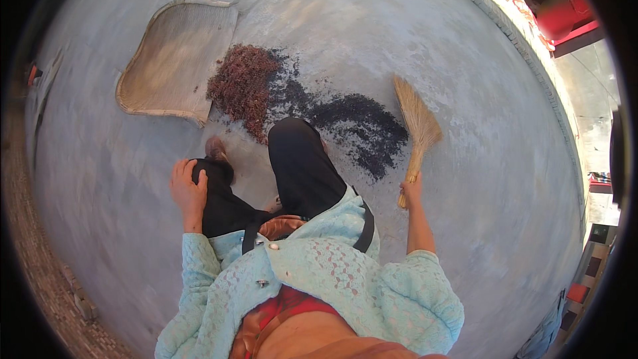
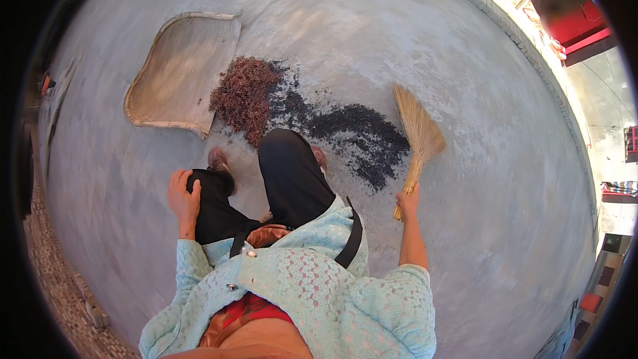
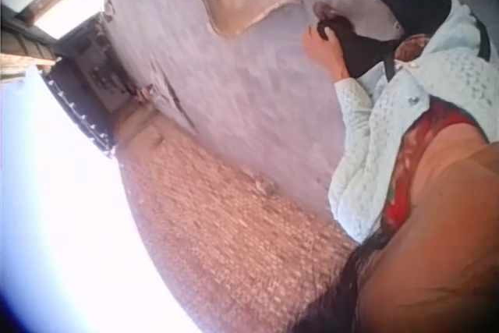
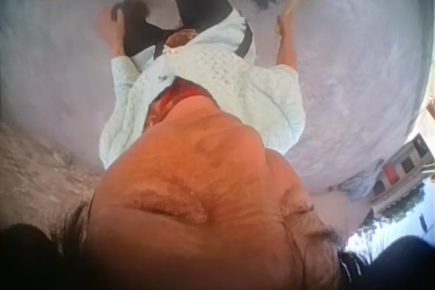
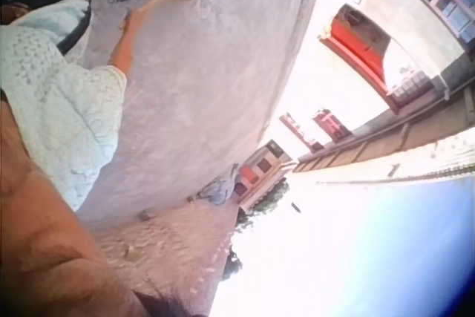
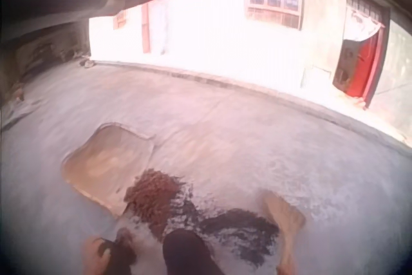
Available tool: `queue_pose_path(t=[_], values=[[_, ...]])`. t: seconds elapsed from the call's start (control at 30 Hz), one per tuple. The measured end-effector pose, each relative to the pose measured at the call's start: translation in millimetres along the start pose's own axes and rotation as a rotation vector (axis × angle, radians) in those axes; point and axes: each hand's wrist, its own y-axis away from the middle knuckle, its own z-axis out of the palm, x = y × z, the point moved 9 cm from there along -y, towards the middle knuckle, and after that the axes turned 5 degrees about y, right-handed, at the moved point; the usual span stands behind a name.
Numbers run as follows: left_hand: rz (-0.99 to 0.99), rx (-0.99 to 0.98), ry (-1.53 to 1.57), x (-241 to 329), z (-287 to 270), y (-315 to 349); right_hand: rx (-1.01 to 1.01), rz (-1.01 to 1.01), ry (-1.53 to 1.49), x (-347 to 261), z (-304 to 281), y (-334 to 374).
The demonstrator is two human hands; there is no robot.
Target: The person sweeps a pile of reddish-brown debris on a concrete floor using a traditional straw broom. They occasionally use their right hand to gather and adjust the debris while sweeping it into a more compact pile.
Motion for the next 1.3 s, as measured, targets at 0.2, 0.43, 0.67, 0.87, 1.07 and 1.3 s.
queue_pose_path(t=[0.2, 0.43, 0.67, 0.87, 1.07, 1.3], values=[[-0.037, 0.009, -0.003, -5.7, -0.8, 2.8, 0.022, 0.012, -0.098, 14.7, 9.6, 27.4], [-0.03, 0.0, -0.038, 0.8, -4.0, -0.5, 0.009, -0.016, -0.108, 9.2, 6.9, 18.5], [0.02, 0.038, -0.035, 1.3, -6.2, 0.0, 0.097, -0.076, -0.173, -46.2, -28.4, -16.8], [-0.024, -0.032, -0.023, 4.3, 0.1, -8.9, 0.268, -0.181, -0.207, -90.9, -51.5, -105.4], [-0.037, -0.068, -0.041, 4.7, 4.7, -20.0, 0.194, 0.004, -0.261, -124.5, -33.6, -199.0], [-0.017, -0.138, -0.079, 20.6, 14.5, -45.7, 0.121, -0.064, -0.121, -168.4, 65.3, -262.5]])
